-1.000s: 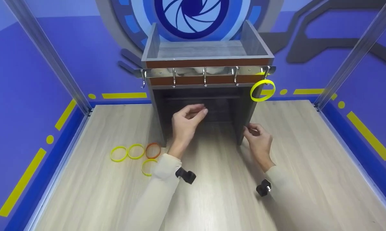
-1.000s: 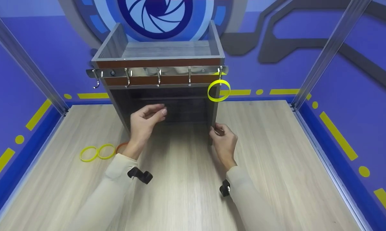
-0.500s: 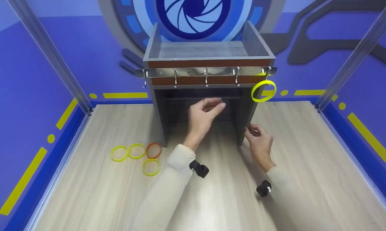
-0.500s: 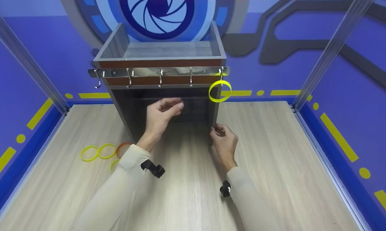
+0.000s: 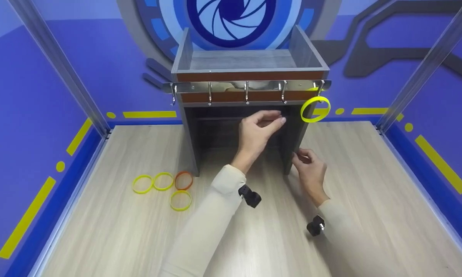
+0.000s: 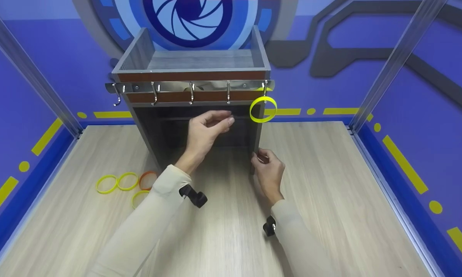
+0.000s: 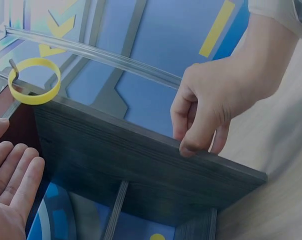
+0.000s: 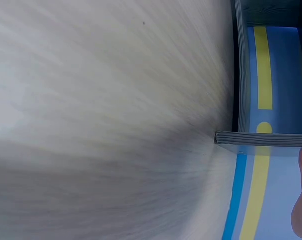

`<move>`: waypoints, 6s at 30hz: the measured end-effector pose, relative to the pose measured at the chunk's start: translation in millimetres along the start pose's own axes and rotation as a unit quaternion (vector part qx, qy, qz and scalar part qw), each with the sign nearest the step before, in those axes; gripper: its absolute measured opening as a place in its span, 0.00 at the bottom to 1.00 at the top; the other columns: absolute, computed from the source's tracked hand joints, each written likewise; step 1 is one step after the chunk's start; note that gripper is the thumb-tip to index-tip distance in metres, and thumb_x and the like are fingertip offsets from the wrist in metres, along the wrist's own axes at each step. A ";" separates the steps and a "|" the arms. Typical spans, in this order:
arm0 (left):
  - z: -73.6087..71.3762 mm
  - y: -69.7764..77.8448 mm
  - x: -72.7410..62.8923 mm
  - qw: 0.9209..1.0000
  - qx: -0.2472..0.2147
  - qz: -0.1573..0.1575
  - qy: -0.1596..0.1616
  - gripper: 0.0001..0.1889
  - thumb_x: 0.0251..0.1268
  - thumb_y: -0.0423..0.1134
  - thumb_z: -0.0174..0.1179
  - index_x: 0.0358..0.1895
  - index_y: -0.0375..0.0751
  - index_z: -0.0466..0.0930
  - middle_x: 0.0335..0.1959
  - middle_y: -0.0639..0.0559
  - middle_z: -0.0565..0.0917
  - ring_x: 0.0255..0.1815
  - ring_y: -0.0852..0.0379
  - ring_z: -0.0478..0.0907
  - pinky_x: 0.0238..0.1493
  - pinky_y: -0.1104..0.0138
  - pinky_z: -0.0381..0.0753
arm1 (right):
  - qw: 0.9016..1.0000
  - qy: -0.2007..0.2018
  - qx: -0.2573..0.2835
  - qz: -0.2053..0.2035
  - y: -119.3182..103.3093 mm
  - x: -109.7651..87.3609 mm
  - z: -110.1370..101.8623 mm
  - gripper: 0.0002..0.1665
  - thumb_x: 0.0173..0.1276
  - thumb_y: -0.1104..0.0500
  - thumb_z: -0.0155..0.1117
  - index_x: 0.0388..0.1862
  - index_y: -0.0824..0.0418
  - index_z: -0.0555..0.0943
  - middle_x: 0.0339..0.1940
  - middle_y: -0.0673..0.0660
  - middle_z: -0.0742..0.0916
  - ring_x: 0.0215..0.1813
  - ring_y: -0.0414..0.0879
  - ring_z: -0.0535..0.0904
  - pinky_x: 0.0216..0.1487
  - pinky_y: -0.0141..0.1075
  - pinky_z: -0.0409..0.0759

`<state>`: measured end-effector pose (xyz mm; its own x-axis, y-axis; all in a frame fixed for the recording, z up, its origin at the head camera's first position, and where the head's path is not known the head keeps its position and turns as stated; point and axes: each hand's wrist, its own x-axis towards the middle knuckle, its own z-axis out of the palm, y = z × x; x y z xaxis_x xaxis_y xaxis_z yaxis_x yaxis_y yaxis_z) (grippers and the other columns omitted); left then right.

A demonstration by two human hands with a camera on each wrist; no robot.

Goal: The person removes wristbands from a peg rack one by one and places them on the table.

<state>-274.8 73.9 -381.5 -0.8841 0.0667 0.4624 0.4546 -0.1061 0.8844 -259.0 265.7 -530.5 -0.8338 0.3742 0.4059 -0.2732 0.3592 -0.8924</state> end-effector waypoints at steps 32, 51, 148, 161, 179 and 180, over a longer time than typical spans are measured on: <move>38.3 7.3 8.5 1.000 -0.009 -0.013 -0.013 0.12 0.63 0.32 0.78 0.48 0.35 0.91 0.39 0.53 0.92 0.40 0.64 0.88 0.44 0.68 0.90 | 0.999 0.002 -0.007 -0.043 4.9 2.8 -2.3 0.07 0.66 0.72 0.75 0.42 0.69 0.89 0.42 0.62 0.92 0.40 0.35 0.89 0.44 0.24 0.88; 45.1 10.0 11.8 0.998 -0.041 -0.036 -0.014 0.09 0.63 0.29 0.77 0.45 0.33 0.91 0.37 0.52 0.92 0.37 0.62 0.88 0.41 0.68 0.91 | 0.999 0.009 -0.013 -0.042 5.1 2.0 -0.9 0.07 0.66 0.71 0.75 0.42 0.69 0.89 0.41 0.62 0.92 0.41 0.43 0.91 0.43 0.23 0.87; -138.5 -53.4 -121.8 0.949 -0.118 -0.187 0.226 0.14 0.62 0.25 0.76 0.48 0.21 0.86 0.40 0.38 0.89 0.37 0.48 0.91 0.46 0.58 0.93 | 1.000 -0.010 -0.007 -0.012 5.8 -1.9 -3.8 0.08 0.69 0.68 0.74 0.46 0.67 0.89 0.44 0.59 0.92 0.43 0.40 0.89 0.43 0.23 0.87; -207.2 -63.5 -155.8 0.928 -0.120 -0.210 0.284 0.11 0.67 0.21 0.70 0.49 0.20 0.84 0.35 0.41 0.90 0.36 0.51 0.91 0.47 0.59 0.92 | 1.000 0.000 0.002 -0.003 3.5 -1.8 -1.7 0.07 0.68 0.67 0.75 0.43 0.67 0.89 0.43 0.61 0.92 0.42 0.46 0.91 0.42 0.23 0.87; -269.1 -68.9 -198.0 0.904 -0.032 -0.293 0.310 0.20 0.71 0.29 0.70 0.60 0.22 0.79 0.40 0.46 0.91 0.40 0.58 0.90 0.54 0.63 0.90 | 1.000 -0.002 -0.004 0.007 2.5 -1.1 -1.2 0.07 0.69 0.67 0.75 0.44 0.67 0.89 0.44 0.62 0.91 0.41 0.41 0.89 0.41 0.21 0.86; -270.6 -69.3 -199.6 0.905 -0.025 -0.294 0.307 0.20 0.72 0.30 0.70 0.61 0.22 0.79 0.40 0.46 0.91 0.40 0.58 0.90 0.54 0.63 0.90 | 1.000 0.000 -0.005 0.008 2.0 -1.3 -0.9 0.07 0.69 0.67 0.75 0.45 0.68 0.89 0.45 0.63 0.91 0.41 0.39 0.88 0.41 0.21 0.85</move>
<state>-159.0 -200.5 -552.3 -0.8717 -0.4361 -0.2237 -0.1063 -0.2775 0.9548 -258.1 266.7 -532.7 -0.8381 0.3793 0.3920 -0.2558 0.3615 -0.8966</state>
